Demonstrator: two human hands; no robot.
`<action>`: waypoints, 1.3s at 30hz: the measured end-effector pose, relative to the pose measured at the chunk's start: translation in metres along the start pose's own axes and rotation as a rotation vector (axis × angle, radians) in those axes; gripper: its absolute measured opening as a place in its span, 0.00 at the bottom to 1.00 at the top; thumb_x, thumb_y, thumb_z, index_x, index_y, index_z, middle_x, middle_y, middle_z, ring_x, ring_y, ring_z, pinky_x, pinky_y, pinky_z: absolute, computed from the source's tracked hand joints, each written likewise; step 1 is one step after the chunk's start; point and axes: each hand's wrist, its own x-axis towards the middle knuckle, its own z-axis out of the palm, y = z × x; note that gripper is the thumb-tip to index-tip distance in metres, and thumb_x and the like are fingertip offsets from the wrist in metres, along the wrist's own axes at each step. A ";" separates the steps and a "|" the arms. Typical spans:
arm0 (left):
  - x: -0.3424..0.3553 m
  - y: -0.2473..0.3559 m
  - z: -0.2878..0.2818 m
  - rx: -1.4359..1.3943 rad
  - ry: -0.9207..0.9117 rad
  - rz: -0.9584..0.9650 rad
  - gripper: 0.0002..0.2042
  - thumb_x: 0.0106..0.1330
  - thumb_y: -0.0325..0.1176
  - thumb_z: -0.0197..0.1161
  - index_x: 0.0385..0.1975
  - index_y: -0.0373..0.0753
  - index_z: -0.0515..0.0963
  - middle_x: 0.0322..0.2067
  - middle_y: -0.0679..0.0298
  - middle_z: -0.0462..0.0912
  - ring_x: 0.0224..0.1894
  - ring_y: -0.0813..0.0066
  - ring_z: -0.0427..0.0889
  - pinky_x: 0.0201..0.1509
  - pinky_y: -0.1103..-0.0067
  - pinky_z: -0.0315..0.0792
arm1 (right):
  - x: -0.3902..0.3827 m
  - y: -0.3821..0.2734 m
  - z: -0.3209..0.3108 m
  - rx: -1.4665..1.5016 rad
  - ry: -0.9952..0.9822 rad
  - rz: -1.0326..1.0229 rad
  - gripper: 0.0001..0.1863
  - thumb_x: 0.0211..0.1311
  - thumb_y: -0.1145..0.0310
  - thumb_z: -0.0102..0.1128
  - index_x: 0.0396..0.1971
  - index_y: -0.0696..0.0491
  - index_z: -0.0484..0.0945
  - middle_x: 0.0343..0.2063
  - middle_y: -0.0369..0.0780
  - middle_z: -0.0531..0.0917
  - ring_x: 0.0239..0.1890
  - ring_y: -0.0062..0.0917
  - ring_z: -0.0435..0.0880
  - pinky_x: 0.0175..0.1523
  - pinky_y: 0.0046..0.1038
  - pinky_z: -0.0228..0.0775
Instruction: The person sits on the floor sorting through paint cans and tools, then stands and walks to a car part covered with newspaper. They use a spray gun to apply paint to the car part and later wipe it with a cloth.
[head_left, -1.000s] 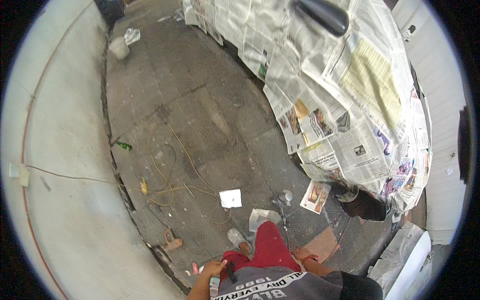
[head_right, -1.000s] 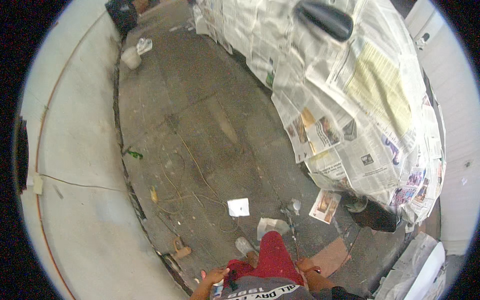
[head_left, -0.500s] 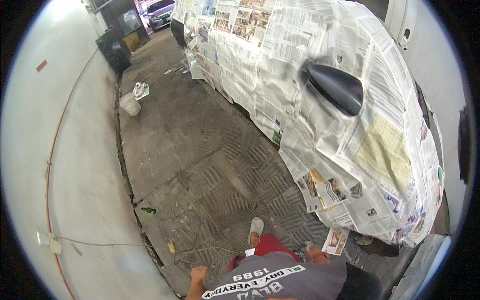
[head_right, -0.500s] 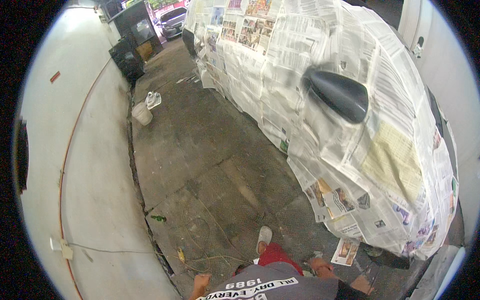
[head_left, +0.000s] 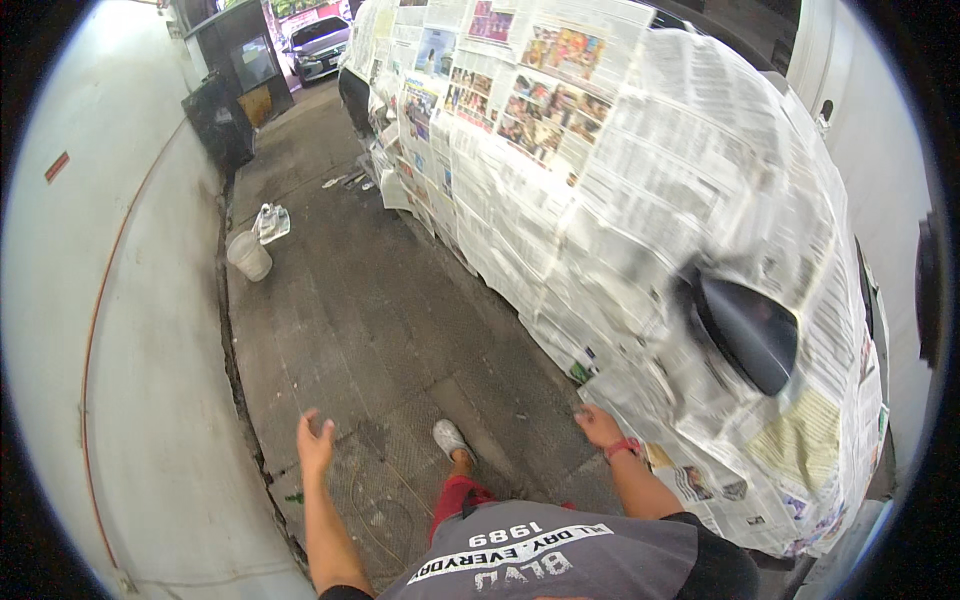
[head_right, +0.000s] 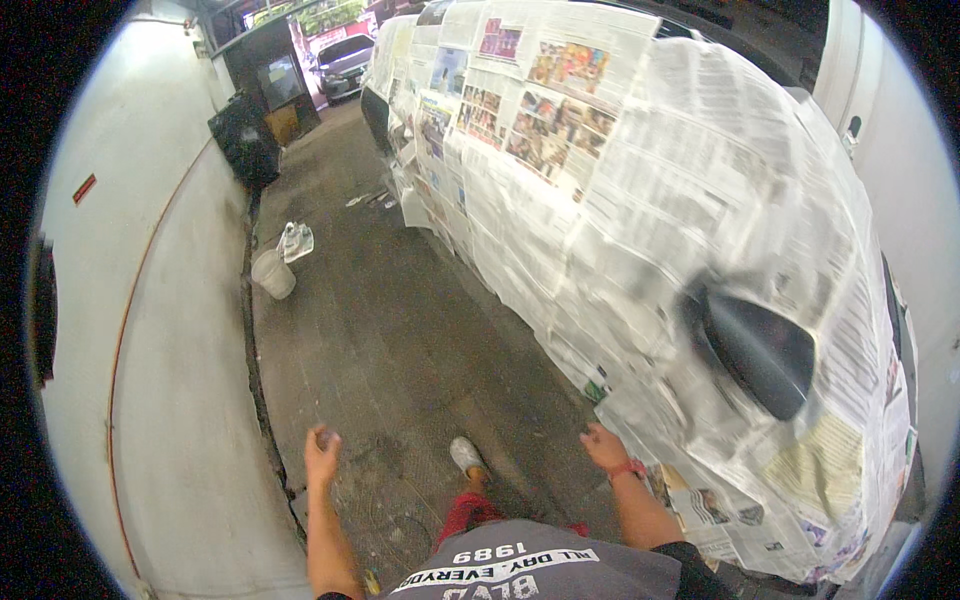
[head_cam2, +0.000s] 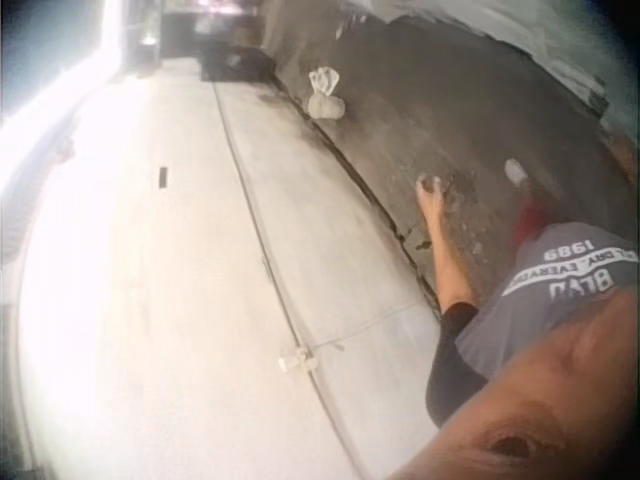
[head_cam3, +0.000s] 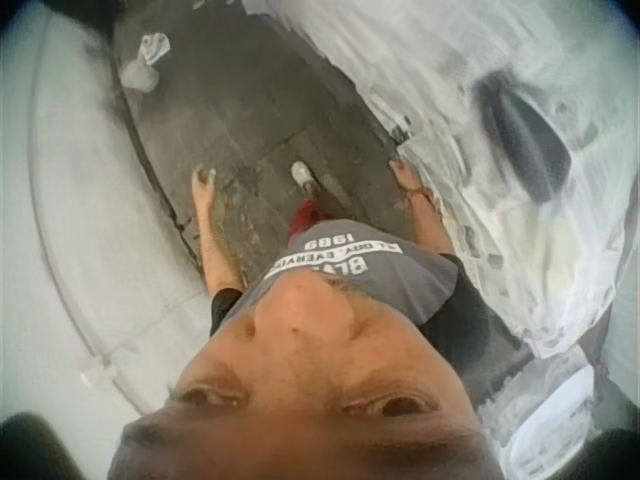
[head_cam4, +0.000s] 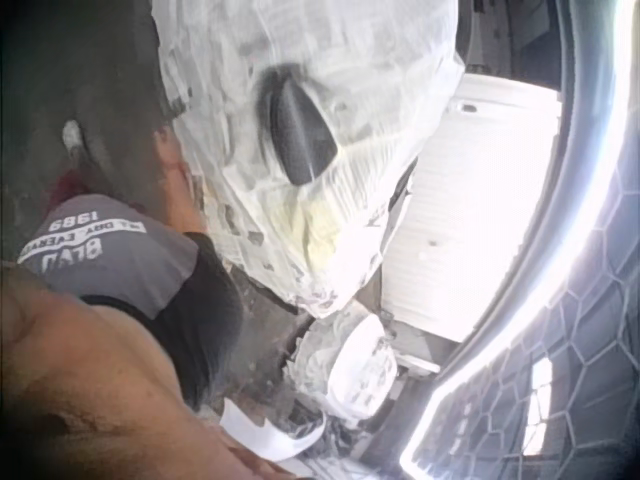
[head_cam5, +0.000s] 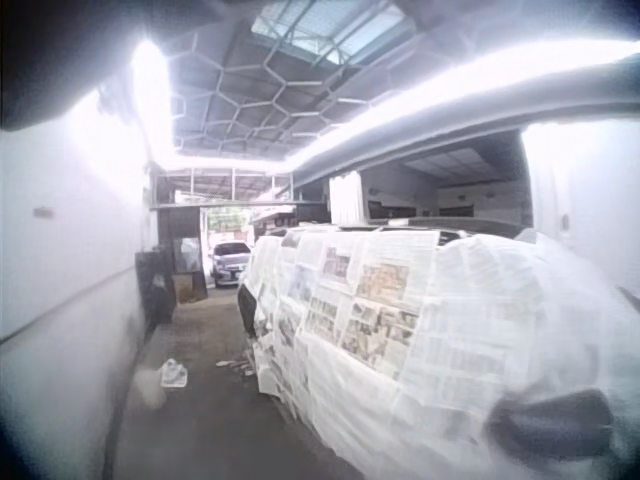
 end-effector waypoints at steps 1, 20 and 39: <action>0.053 0.026 -0.006 -0.016 0.020 0.087 0.26 0.74 0.33 0.69 0.69 0.35 0.73 0.67 0.47 0.78 0.69 0.49 0.79 0.73 0.59 0.72 | 0.008 0.020 0.012 0.035 -0.017 0.116 0.32 0.72 0.49 0.66 0.67 0.57 0.79 0.54 0.50 0.89 0.57 0.42 0.88 0.63 0.40 0.78; 0.632 0.724 -0.002 0.160 0.416 1.371 0.24 0.73 0.44 0.67 0.67 0.47 0.79 0.64 0.54 0.83 0.67 0.50 0.79 0.72 0.60 0.71 | 0.254 -0.034 0.077 -0.123 -0.086 0.697 0.32 0.76 0.46 0.55 0.70 0.51 0.78 0.68 0.50 0.80 0.70 0.47 0.79 0.74 0.47 0.69; 1.026 1.066 0.187 -0.045 0.282 1.395 0.20 0.74 0.38 0.61 0.62 0.36 0.82 0.60 0.46 0.85 0.66 0.50 0.81 0.72 0.63 0.73 | 0.745 -0.325 -0.125 0.054 0.340 0.217 0.31 0.77 0.47 0.53 0.70 0.52 0.77 0.67 0.49 0.81 0.70 0.46 0.80 0.73 0.47 0.70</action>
